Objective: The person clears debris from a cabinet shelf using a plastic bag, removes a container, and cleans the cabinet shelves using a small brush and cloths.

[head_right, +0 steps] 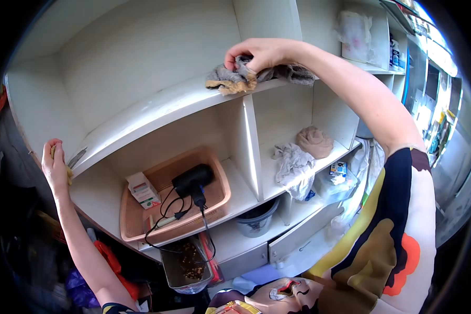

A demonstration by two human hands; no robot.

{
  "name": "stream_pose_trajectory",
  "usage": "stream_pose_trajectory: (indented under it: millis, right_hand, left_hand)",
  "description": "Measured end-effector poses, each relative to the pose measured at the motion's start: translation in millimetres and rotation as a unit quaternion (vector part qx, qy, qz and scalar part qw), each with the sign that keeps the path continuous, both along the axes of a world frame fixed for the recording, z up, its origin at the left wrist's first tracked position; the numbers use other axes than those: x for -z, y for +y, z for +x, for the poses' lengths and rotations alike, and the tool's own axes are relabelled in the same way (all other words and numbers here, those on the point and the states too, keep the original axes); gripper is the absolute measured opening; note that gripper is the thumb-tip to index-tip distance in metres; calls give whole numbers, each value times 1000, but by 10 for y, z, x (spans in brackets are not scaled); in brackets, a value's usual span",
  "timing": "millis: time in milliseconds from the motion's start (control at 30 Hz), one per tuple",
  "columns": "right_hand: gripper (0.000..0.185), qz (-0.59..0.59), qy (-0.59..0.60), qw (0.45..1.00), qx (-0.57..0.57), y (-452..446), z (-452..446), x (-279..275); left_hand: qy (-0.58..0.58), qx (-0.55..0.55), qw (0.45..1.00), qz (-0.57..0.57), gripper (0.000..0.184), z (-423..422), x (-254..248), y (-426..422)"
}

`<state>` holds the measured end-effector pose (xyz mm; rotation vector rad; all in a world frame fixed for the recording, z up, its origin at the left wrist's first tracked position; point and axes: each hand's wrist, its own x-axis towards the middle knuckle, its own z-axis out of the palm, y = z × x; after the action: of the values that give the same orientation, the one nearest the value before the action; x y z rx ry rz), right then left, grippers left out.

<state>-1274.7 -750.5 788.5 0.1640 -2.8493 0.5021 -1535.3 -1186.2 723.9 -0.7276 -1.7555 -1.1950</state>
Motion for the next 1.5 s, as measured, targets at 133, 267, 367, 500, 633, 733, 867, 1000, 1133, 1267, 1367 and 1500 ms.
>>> stream_pose_trajectory:
  millis: [133, 267, 367, 500, 633, 733, 867, 1000, 1133, 1267, 1367, 1500]
  right_hand:
    - [39, 88, 53, 995, 2, 140, 129, 76]
    - [43, 69, 57, 996, 8, 60, 9, 39]
    - [40, 87, 78, 993, -6, 21, -192, -46]
    - [40, 142, 190, 971, -21, -212, -632, -325]
    - [47, 227, 253, 940, -32, -585, -1503, -433]
    - [54, 165, 177, 965, -102, -1151, -1948, -295]
    - [60, 124, 8, 976, -178, -1518, -2011, 29]
    - [62, 117, -28, 973, -197, -1356, -1735, 66]
    - [58, 116, 29, 980, -156, -911, -1210, 190]
    - [53, 107, 31, 994, -14, -380, -628, 184]
    - [48, 115, 26, 990, 73, -147, -466, 143]
    - [45, 138, 66, 982, 110, -504, -811, 64]
  left_hand:
    - [-4, -22, 1000, 4, 14, 7, 7, -3]
    - [15, -18, 1000, 1, 14, 12, 14, 1]
    - [15, -27, 1000, 0, 13, 81, 6, 20]
    - [22, -35, 999, -12, 12, 120, 8, 46]
    - [35, -26, 999, -9, 12, 152, 11, 61]
    - [24, -27, 999, -15, 12, 175, 3, 47]
    - [52, -18, 998, -29, 13, 99, 24, 30]
    - [39, -4, 999, -34, 13, 98, 32, 20]
    - [59, 10, 998, -31, 14, 92, 38, 17]
    - [61, 33, 997, -30, 12, 180, 25, 14]
    - [73, 40, 996, -28, 12, 162, 18, 15]
    - [42, 45, 997, -43, 14, 180, 4, 6]
